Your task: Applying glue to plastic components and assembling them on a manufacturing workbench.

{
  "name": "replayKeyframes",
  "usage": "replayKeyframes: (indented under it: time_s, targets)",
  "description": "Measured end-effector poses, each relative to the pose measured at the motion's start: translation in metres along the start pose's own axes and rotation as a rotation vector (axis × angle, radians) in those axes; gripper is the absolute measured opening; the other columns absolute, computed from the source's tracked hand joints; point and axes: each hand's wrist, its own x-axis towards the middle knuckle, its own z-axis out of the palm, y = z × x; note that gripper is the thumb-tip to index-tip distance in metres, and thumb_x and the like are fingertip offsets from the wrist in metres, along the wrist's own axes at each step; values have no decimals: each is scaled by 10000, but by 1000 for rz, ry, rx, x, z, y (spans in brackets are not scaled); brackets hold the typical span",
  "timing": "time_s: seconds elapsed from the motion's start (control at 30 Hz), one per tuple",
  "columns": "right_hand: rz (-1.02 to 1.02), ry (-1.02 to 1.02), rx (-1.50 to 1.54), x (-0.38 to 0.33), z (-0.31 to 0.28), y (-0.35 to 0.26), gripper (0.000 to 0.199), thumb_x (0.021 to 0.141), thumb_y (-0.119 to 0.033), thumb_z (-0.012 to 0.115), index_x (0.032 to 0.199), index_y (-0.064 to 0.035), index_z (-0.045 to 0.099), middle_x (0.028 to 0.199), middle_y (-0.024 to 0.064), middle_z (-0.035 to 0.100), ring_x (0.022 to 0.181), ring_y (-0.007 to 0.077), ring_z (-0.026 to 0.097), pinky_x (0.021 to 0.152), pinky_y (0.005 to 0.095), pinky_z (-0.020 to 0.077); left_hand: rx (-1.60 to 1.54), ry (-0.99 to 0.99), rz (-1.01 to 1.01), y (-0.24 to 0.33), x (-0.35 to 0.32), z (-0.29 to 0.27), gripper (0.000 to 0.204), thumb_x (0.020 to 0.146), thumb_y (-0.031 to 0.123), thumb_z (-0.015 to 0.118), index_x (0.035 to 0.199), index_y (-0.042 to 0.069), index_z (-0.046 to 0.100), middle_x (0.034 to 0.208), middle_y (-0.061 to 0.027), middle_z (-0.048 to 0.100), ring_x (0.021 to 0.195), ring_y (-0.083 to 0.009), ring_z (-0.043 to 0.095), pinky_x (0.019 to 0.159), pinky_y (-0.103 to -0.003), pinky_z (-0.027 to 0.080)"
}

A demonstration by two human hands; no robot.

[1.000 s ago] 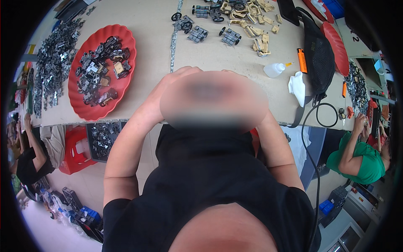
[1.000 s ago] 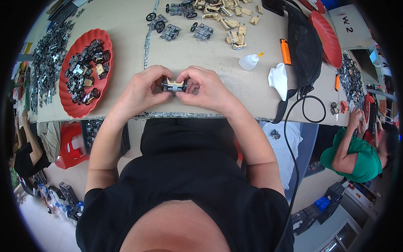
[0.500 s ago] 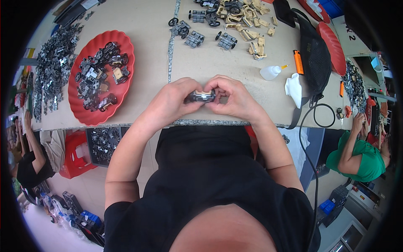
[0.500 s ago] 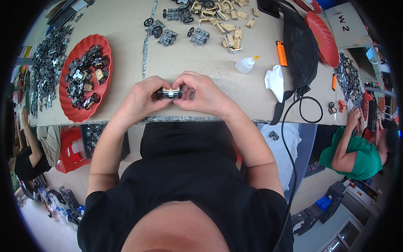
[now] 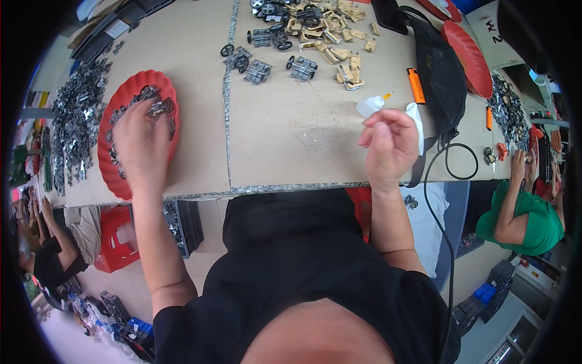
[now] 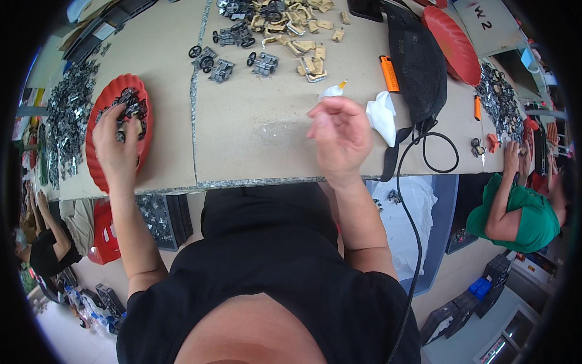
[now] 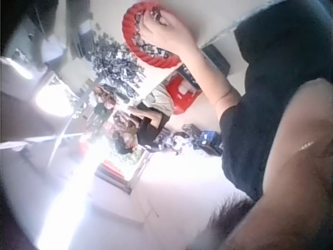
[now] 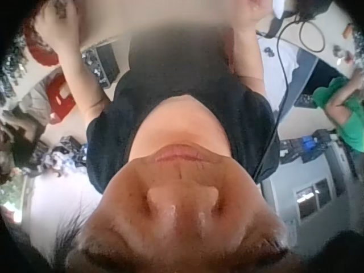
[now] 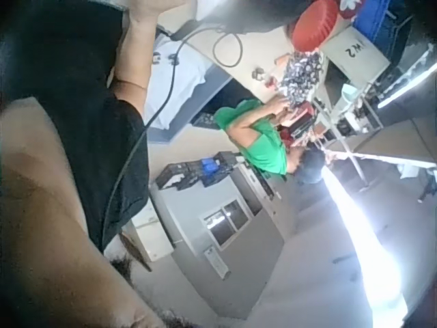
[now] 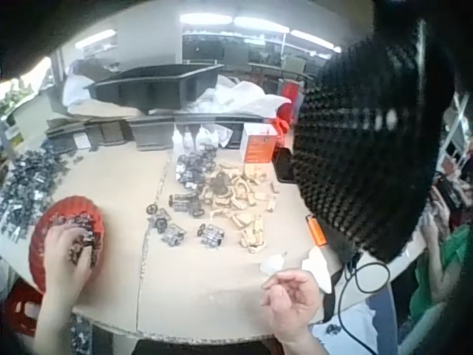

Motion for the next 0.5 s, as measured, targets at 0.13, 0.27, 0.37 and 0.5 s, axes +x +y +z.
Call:
replayKeyframes:
  time_s: [0.13,0.27,0.37,0.5]
  targets:
    - [-143,187,-125,12,-28,9,146,850,-1,537,981,9,472,805,64,532,659,84,515,615,211,440,-289,-121,242,74,21,47,237,738,57,640,973,53,612,983,-95,598,943,-268,545,831,-360,433]
    - [-5,240,-248,15,-42,20,243,826,-1,565,1043,9,457,964,88,526,861,131,516,773,243,425,-539,-186,382,148,43,105,272,738,45,630,1010,56,613,976,-96,599,984,-272,525,856,-365,427]
    - [70,161,-366,17,-41,27,356,780,6,595,1103,10,444,1037,108,529,924,172,525,819,285,423,-534,-254,422,171,57,133,294,732,51,632,1025,60,610,985,-92,596,1007,-268,509,865,-366,417]
    - [95,-54,-488,17,-45,40,483,741,-16,633,1168,29,412,1122,142,526,1034,209,524,897,326,409,-385,-358,526,173,60,141,323,719,64,642,1040,64,606,965,-75,592,976,-256,510,838,-373,414]
